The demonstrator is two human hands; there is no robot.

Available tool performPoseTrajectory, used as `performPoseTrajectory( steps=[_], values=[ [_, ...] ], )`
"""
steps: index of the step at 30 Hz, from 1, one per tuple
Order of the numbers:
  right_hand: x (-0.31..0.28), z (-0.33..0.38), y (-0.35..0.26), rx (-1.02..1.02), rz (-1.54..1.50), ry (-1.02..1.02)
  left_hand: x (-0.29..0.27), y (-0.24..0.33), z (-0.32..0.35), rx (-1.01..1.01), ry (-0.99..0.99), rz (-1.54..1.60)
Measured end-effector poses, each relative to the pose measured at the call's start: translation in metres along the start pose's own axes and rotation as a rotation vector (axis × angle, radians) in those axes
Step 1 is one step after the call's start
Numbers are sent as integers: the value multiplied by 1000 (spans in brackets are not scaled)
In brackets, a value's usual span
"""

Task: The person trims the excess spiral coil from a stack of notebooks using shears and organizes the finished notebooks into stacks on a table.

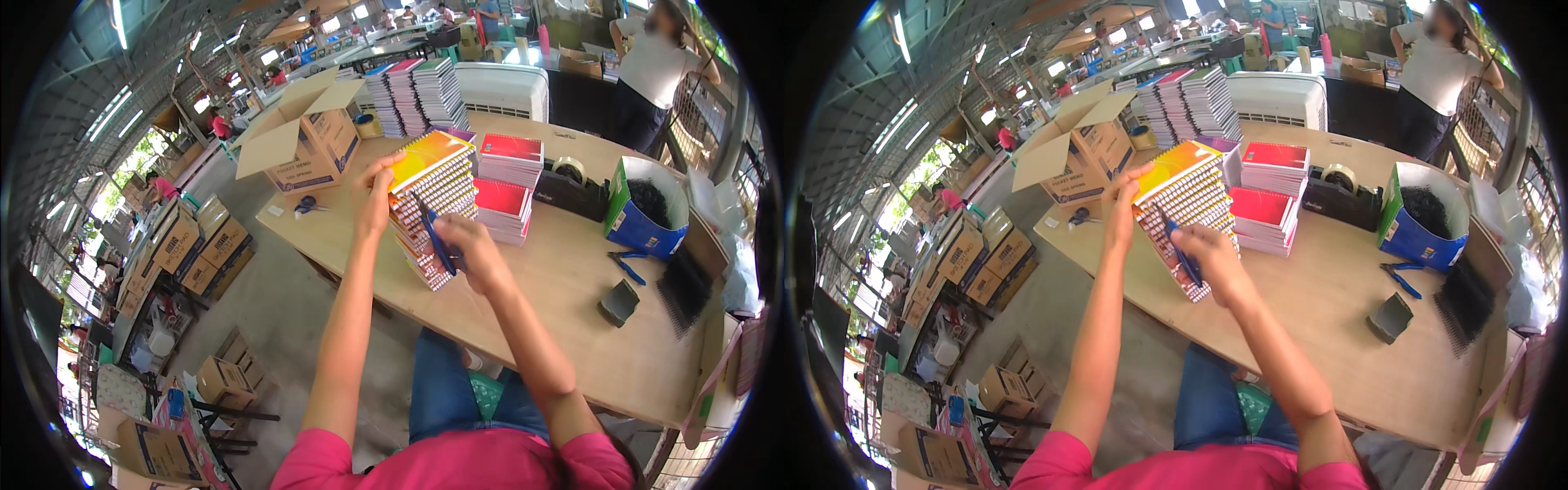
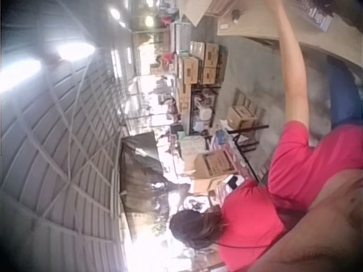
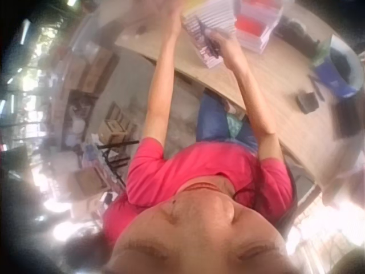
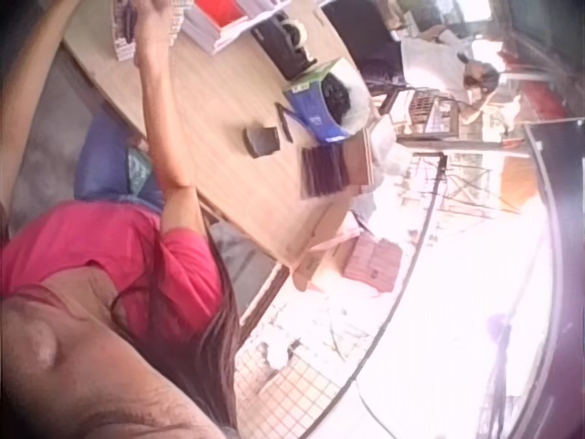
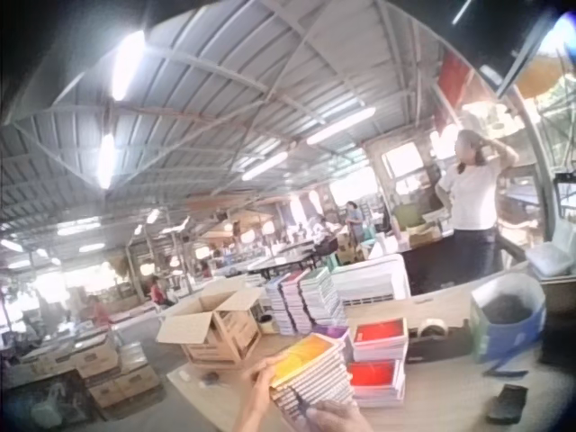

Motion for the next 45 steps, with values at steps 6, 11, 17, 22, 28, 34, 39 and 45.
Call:
performPoseTrajectory(
  steps=[6,11,17,22,28,34,39,45],
  values=[
    [26,28,11,-618,944,595,1,-1,6,-13,5,52],
    [29,24,13,-645,1014,616,5,-3,6,11,-2,55],
    [22,12,10,70,78,68,-5,-7,6,14,9,37],
    [31,26,19,-412,692,501,4,-4,6,10,8,64],
    [37,24,15,-656,982,672,1,-3,5,-12,17,81],
    [30,13,21,48,126,75,-1,-7,4,1,5,16],
    [23,16,17,-47,196,153,-3,-6,4,-25,-11,-12],
    [26,29,16,-559,971,615,-3,-5,3,9,-29,-5]
  ],
)
Point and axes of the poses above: each hand's wrist, its own z-axis away from the middle knuckle, its own x-axis out of the palm, y = z × x, the point moved 1 cm from there along -z, towards the middle knuckle, and after that the axes turned 15 degrees about z, right-handed, at the moved point
